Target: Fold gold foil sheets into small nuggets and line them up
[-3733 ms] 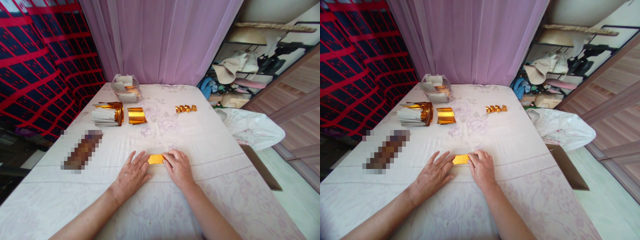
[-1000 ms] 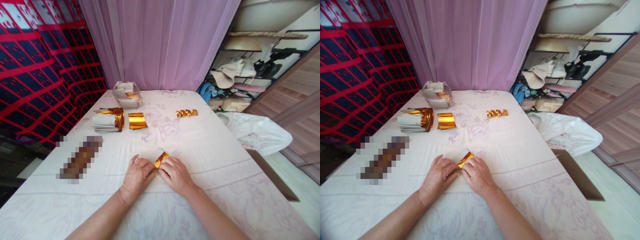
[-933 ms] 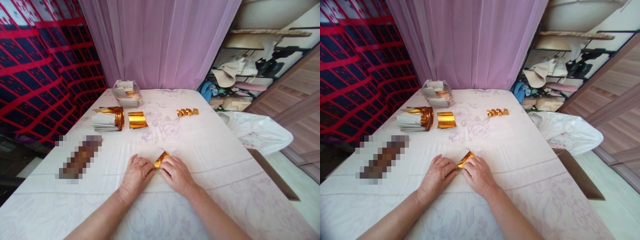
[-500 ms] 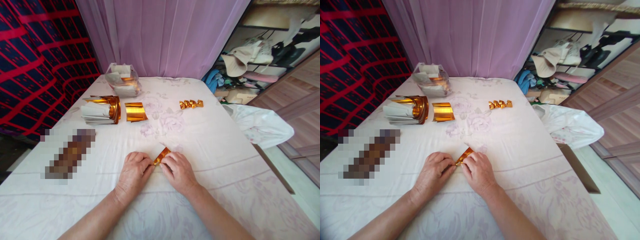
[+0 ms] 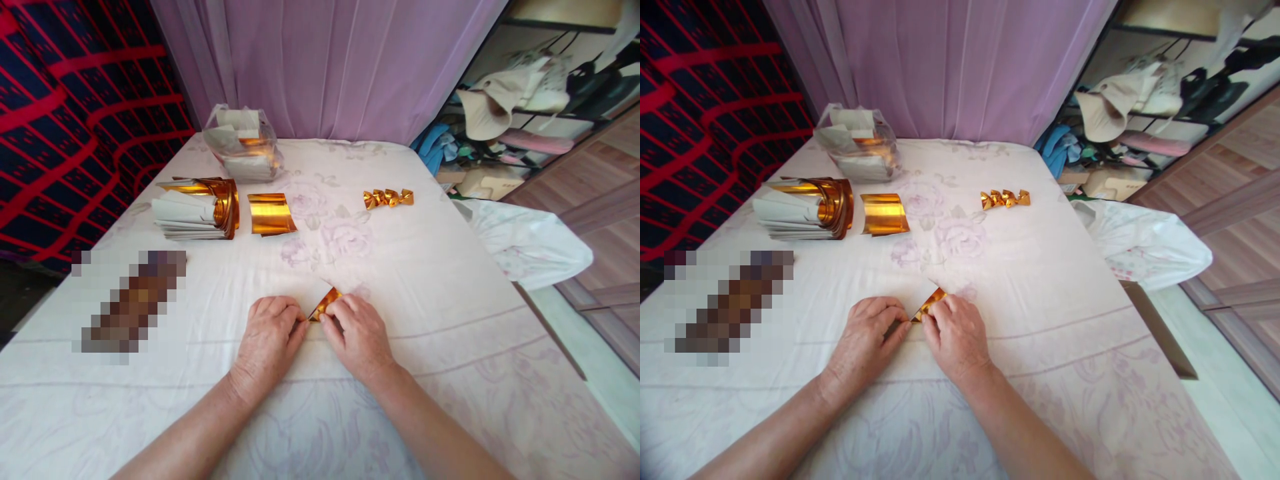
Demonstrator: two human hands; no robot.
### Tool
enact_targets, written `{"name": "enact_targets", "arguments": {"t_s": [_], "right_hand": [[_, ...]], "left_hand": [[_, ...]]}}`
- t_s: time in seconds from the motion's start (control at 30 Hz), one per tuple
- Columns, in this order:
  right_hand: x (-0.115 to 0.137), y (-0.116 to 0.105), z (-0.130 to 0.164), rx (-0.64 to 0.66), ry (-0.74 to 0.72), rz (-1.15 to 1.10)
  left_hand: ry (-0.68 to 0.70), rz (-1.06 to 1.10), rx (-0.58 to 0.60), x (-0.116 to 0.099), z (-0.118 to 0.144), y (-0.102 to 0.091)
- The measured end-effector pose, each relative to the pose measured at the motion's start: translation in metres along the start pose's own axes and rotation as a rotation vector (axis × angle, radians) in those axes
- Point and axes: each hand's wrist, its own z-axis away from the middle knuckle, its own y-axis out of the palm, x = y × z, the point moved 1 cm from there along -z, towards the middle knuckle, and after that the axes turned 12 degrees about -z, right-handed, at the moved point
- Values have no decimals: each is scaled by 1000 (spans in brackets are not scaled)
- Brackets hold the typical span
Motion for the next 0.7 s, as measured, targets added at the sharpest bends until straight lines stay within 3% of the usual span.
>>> {"name": "enact_targets", "arguments": {"t_s": [0.37,0.53,0.7], "right_hand": [[-1,1,-2,11,21,52],[-1,1,-2,14,13,55],[-2,1,-2,22,13,45]], "left_hand": [[22,-50,23,-2,1,-3],[160,-215,-34,-5,10,-6],[226,-330,0,-7,19,-6]]}}
